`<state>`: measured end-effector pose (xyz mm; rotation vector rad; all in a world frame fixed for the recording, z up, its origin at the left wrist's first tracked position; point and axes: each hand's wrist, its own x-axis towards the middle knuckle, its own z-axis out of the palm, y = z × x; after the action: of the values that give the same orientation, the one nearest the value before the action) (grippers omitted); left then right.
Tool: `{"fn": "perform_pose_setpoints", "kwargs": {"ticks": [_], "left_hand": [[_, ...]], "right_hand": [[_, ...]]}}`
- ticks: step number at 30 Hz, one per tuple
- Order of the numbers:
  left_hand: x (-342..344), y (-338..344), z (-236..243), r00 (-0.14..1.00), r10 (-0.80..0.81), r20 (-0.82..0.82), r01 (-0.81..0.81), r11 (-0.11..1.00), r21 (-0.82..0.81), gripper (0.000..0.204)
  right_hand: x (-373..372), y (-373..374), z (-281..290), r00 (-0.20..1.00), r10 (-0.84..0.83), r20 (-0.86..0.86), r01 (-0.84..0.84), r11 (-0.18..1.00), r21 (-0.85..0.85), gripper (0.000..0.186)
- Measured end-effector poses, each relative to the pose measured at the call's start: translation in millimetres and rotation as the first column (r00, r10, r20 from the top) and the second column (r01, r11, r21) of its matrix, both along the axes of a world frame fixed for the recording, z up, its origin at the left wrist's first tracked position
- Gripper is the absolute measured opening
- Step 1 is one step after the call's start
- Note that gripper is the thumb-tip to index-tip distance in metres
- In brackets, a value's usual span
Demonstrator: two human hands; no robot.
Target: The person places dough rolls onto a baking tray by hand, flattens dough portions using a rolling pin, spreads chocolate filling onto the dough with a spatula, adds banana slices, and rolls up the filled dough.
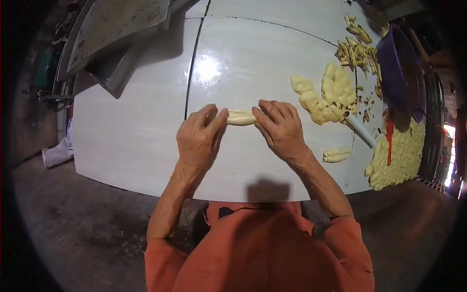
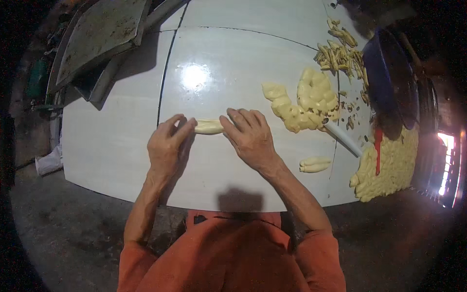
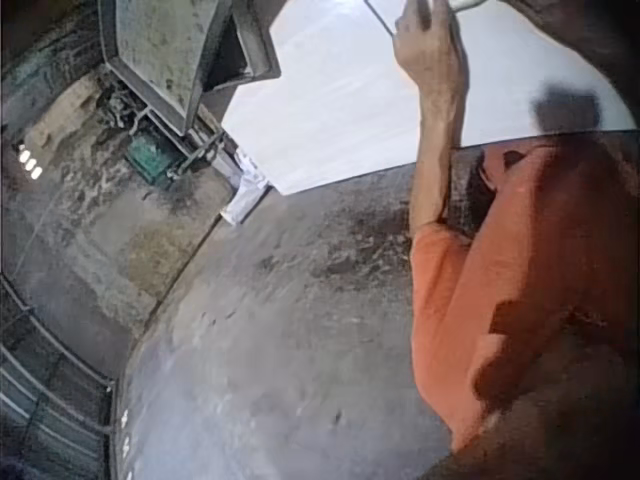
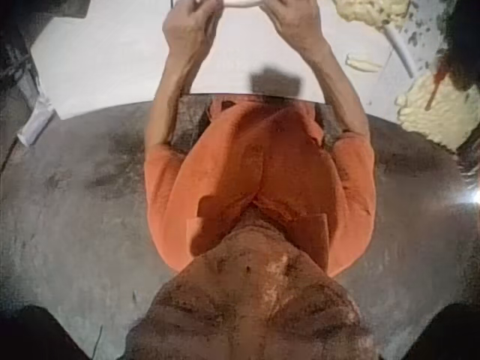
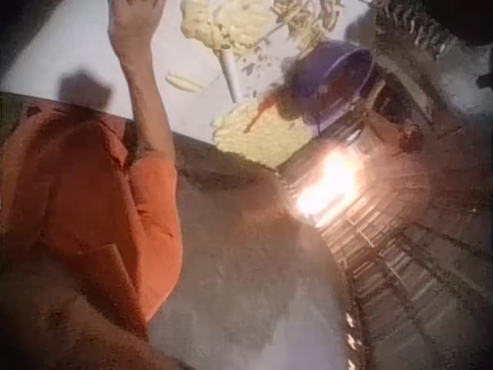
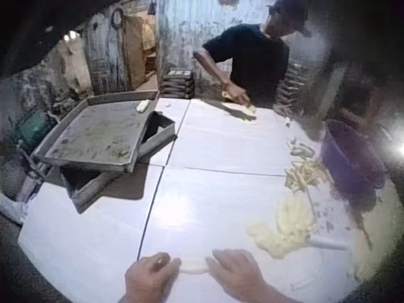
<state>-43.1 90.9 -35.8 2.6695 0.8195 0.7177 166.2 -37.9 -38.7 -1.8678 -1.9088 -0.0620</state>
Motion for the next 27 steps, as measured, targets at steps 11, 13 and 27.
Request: {"fn": "perform_pose_setpoints", "kwargs": {"ticks": [11, 13, 27], "left_hand": [[12.0, 14.0, 4.8, 0.999, -0.038, -0.021, 0.036, 0.997, -0.062, 0.034], [8.7, 14.5, 8.6, 0.977, -0.162, -0.135, 0.158, 0.987, -0.041, 0.038], [38.4, -50.3, 46.9, 0.901, -0.426, -0.079, 0.370, 0.851, -0.374, 0.022]], "right_hand": [[-2.6, 16.1, 8.0, 0.994, 0.044, -0.104, -0.045, 0.999, -0.006, 0.045], [-5.5, 6.1, 14.9, 0.992, 0.107, -0.065, -0.110, 0.993, -0.034, 0.047], [26.5, -73.9, 40.5, 0.878, 0.080, -0.471, -0.139, 0.986, -0.092, 0.026]]}}
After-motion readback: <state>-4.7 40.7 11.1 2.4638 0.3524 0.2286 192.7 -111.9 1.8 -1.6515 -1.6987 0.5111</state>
